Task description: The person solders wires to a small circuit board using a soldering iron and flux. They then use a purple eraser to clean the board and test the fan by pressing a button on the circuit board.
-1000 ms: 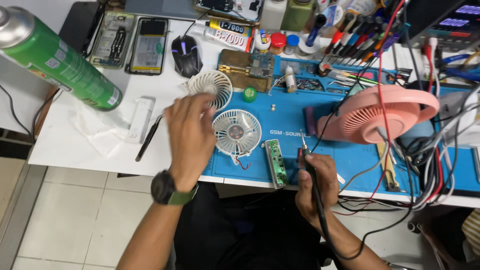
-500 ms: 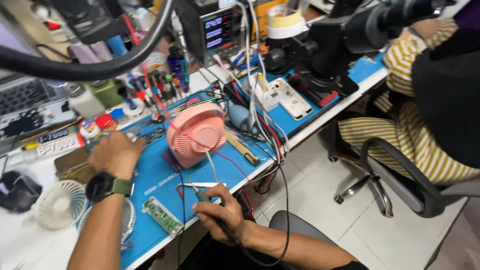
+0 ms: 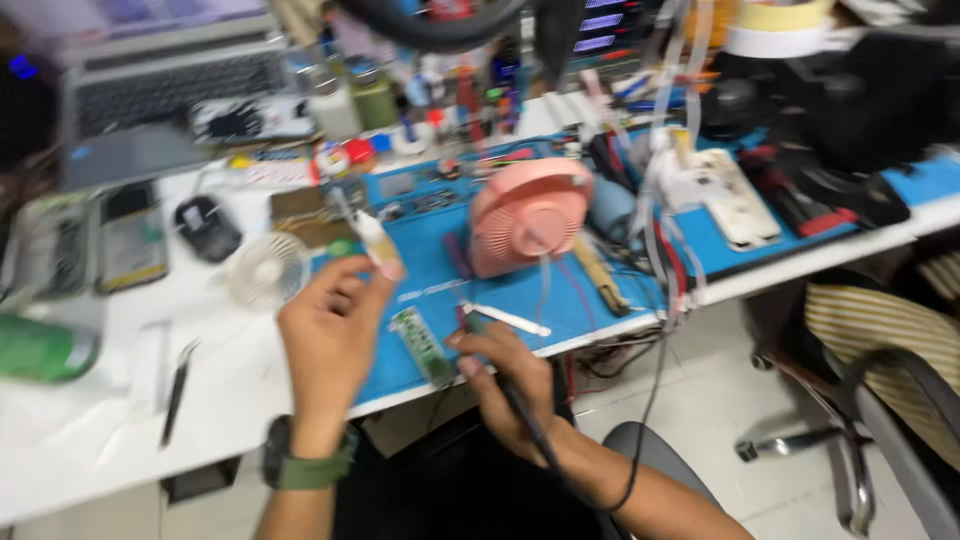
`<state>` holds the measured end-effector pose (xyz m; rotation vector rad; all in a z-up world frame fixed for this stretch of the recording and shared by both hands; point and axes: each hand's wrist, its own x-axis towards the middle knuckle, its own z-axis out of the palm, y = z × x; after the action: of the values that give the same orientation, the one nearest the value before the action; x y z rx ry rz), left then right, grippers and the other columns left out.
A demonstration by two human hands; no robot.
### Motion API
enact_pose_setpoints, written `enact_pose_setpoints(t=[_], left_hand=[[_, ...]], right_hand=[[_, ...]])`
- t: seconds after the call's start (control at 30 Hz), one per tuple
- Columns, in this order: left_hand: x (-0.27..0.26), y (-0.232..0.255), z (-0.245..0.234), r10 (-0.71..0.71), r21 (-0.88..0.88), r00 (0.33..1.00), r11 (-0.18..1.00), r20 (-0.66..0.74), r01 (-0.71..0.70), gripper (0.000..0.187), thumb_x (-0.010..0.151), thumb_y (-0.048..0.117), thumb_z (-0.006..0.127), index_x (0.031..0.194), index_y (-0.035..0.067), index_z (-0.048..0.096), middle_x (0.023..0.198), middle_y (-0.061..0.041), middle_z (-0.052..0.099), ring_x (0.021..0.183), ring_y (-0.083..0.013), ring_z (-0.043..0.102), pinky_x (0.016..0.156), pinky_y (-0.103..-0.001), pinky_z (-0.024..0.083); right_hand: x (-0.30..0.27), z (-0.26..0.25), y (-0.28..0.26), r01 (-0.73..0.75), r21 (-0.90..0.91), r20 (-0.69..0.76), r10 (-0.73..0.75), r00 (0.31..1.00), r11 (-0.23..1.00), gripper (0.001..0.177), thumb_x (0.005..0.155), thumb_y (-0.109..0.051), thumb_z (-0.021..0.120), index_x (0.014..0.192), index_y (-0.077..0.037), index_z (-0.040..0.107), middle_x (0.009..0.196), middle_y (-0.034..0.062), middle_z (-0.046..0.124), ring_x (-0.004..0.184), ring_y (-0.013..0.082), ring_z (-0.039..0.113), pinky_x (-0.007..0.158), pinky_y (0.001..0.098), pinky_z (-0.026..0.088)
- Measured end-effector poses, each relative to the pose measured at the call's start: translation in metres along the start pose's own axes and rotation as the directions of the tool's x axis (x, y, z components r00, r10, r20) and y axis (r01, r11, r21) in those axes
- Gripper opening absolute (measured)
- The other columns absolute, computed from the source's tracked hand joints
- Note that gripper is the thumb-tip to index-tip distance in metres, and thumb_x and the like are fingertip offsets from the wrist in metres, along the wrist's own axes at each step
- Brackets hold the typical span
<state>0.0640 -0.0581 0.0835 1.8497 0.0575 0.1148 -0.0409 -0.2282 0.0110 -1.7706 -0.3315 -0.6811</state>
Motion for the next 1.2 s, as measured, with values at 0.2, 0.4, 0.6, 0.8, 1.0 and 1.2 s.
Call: enact_pose_setpoints(t=[0.2, 0.4, 0.6, 0.8, 1.0, 1.2], left_hand=[[-0.11, -0.036, -0.013, 0.365, 0.003, 0.929, 0.931, -0.062, -0.366, 0.018, 0.098, 0.023, 0.085, 0.11, 0.011, 0.081, 0.077, 0.002, 0.062, 0.063, -0.0104, 0.053, 0.062, -0.028, 0.048], [-0.116, -0.043, -0.03, 0.483, 0.211, 0.874, 0.85, 0.055, -0.483, 0.015, 0.108, 0.025, 0.074, 0.118, 0.015, 0.075, 0.096, 0.002, 0.072, 0.075, -0.0207, 0.071, 0.063, -0.035, 0.052], [-0.098, -0.088, -0.055, 0.5, 0.315, 0.852, 0.842, -0.152, -0.438, 0.019, 0.11, 0.023, 0.071, 0.119, 0.008, 0.076, 0.111, -0.005, 0.07, 0.101, -0.024, 0.068, 0.082, -0.037, 0.058], [-0.091, -0.104, -0.049, 0.524, 0.45, 0.846, 0.781, -0.094, -0.434, 0.021, 0.107, 0.027, 0.078, 0.125, 0.016, 0.076, 0.119, -0.006, 0.062, 0.112, -0.0269, 0.06, 0.094, -0.044, 0.046], [-0.081, -0.115, -0.031, 0.56, 0.466, 0.818, 0.763, -0.132, -0.447, 0.02, 0.102, 0.033, 0.086, 0.117, 0.021, 0.08, 0.116, -0.002, 0.064, 0.102, -0.022, 0.06, 0.092, -0.041, 0.042], [-0.074, -0.106, -0.03, 0.618, 0.516, 0.771, 0.715, -0.154, -0.471, 0.011, 0.101, 0.029, 0.088, 0.108, 0.022, 0.083, 0.105, -0.003, 0.065, 0.095, -0.0232, 0.056, 0.089, -0.045, 0.041]], right_hand=[[0.001, 0.017, -0.029, -0.354, 0.256, 0.073, 0.347, 0.935, 0.9, 0.038, 0.096, -0.008, 0.08, 0.13, -0.001, 0.064, 0.129, 0.0196, 0.074, 0.116, 0.0263, 0.078, 0.104, 0.0356, 0.066], [-0.002, 0.022, -0.03, -0.363, 0.276, 0.079, 0.356, 0.931, 0.89, 0.037, 0.094, 0.0, 0.08, 0.124, 0.0, 0.06, 0.117, 0.0261, 0.078, 0.107, 0.0288, 0.08, 0.099, 0.0377, 0.068], [-0.001, 0.005, -0.002, -0.097, -0.053, 0.045, 0.1, 0.994, 0.994, 0.054, 0.092, 0.001, 0.086, 0.133, -0.003, 0.051, 0.114, 0.0242, 0.073, 0.11, 0.0287, 0.077, 0.093, 0.031, 0.063], [-0.022, 0.014, 0.021, -0.09, -0.003, 0.121, 0.09, 0.989, 0.996, 0.054, 0.09, 0.005, 0.087, 0.131, -0.004, 0.052, 0.12, 0.0215, 0.068, 0.112, 0.0321, 0.078, 0.102, 0.0368, 0.065], [-0.028, 0.013, 0.029, -0.061, -0.087, 0.099, 0.07, 0.993, 0.994, 0.05, 0.089, 0.002, 0.087, 0.125, -0.006, 0.053, 0.111, 0.02, 0.061, 0.1, 0.0342, 0.075, 0.096, 0.0415, 0.065], [-0.022, 0.013, 0.025, -0.037, -0.18, 0.113, 0.058, 0.992, 0.983, 0.053, 0.087, 0.002, 0.089, 0.122, -0.006, 0.049, 0.1, 0.0181, 0.065, 0.091, 0.032, 0.076, 0.091, 0.0404, 0.064]])
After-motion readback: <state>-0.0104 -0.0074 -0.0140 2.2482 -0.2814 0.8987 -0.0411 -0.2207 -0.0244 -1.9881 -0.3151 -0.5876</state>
